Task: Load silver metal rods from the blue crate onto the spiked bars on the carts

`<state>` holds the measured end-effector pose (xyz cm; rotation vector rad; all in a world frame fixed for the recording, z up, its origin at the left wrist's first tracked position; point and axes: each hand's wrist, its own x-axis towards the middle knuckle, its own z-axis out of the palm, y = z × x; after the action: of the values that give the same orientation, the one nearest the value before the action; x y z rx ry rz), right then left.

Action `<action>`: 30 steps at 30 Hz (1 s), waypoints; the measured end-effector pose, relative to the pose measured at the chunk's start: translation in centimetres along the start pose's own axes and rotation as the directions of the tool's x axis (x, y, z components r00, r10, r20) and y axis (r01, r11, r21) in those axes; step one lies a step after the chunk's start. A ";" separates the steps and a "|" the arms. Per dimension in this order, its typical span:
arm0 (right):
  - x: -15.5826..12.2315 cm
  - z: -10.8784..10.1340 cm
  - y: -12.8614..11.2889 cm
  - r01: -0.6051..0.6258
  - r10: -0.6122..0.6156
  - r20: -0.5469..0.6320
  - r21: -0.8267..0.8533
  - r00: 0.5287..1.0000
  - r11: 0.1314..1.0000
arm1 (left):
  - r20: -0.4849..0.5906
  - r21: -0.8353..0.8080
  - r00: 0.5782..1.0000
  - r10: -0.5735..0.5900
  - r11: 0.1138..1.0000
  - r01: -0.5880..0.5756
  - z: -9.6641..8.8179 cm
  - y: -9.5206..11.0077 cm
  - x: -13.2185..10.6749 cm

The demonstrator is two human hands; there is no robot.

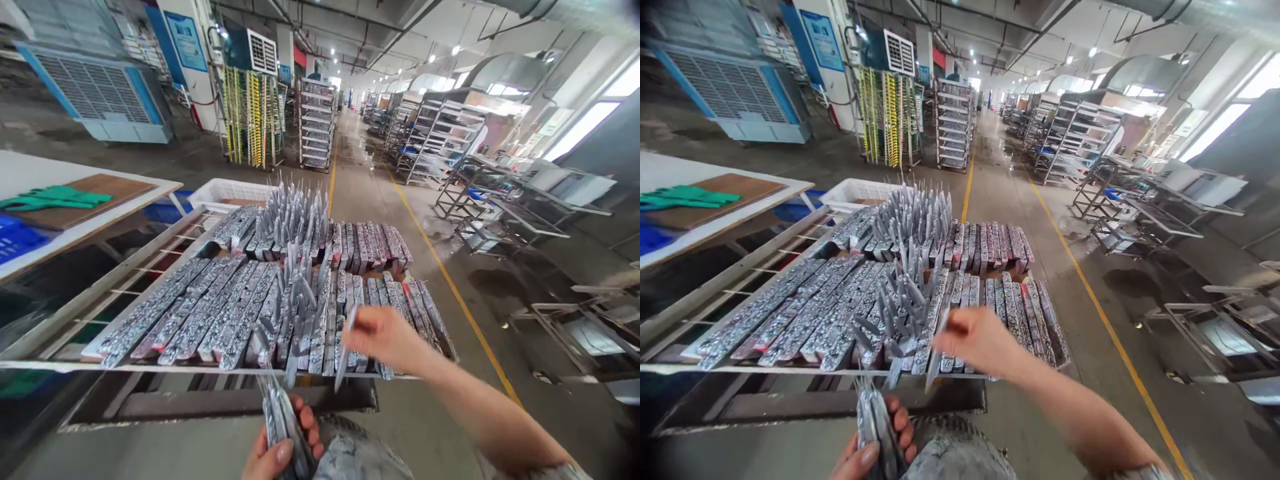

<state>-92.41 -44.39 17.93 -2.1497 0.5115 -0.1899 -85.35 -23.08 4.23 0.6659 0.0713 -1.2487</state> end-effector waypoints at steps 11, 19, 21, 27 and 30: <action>-2.9 9.1 0.6 0.104 -0.096 0.057 -0.168 0.994 0.980 | 0.074 0.290 0.997 0.025 0.956 -0.045 -1.8 -1.2 0.9; -0.2 6.5 -0.4 -0.107 0.056 -0.316 -0.145 0.947 0.984 | 0.198 0.107 0.977 0.080 0.989 -0.103 -2.1 -0.6 0.0; 0.8 6.4 -0.6 -0.137 0.077 -0.296 -0.188 0.952 0.972 | 0.163 0.106 0.983 0.080 0.989 -0.098 -2.6 -0.4 -0.2; 2.6 7.5 -0.3 -0.067 -0.027 -0.291 -0.307 0.956 0.949 | 0.159 0.041 0.985 0.066 0.996 -0.073 -2.8 0.1 -0.6; 3.0 7.7 -0.4 -0.073 -0.047 -0.345 -0.327 0.938 0.942 | 0.203 0.010 0.978 0.039 0.999 -0.042 -2.5 0.4 -0.7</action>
<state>-87.13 -39.77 13.56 -2.4579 0.8115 -0.5161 -84.51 -21.12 2.62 0.5465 -0.1196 -1.2723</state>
